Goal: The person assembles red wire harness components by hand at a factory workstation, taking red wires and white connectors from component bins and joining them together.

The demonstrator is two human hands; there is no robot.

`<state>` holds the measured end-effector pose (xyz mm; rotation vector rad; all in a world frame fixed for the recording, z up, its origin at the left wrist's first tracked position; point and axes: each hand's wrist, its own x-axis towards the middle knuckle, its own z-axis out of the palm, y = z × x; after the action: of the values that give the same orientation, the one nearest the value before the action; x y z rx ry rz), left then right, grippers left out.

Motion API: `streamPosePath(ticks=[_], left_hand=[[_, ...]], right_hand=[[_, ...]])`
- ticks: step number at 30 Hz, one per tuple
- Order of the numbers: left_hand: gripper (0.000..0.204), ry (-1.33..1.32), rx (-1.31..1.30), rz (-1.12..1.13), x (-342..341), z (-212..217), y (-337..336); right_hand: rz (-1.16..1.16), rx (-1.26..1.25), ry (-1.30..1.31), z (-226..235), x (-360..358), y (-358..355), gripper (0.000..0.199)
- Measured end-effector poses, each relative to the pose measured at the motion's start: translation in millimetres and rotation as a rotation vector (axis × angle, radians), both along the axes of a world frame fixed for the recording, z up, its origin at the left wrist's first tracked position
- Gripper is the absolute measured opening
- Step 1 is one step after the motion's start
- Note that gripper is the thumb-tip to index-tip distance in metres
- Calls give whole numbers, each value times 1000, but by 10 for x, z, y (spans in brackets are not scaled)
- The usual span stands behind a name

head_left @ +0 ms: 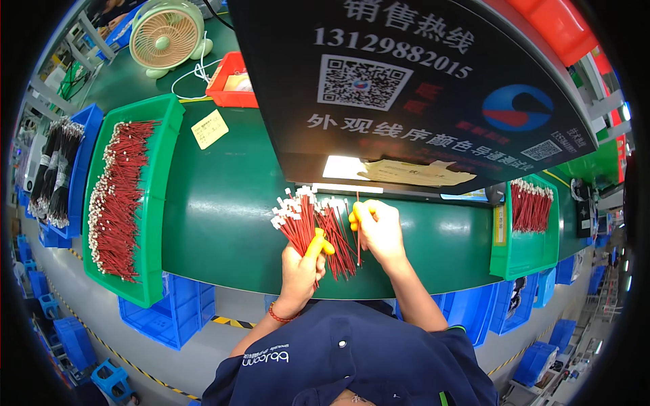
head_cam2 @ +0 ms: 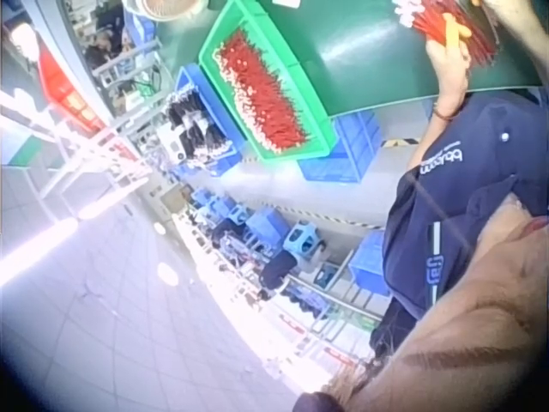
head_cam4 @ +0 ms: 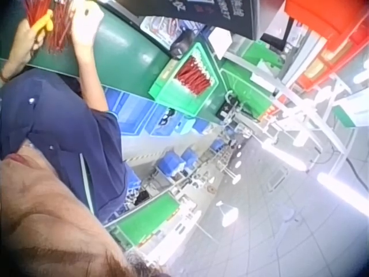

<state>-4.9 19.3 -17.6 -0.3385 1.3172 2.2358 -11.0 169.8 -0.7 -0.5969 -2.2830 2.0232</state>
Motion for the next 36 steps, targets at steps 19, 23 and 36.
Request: streamPosePath(ticks=[19,23,36], left_hand=[[22,77,-113,-57,21,-72,-53],[17,28,-60,29,3,31,-21],[19,-2,4,-3,47,10,10]], right_hand=[[-132,-493,-65,-121,-83,5,25],[-183,-469,-77,-182,-101,-6,26],[90,-159,-50,-4,-15,-156,17]])
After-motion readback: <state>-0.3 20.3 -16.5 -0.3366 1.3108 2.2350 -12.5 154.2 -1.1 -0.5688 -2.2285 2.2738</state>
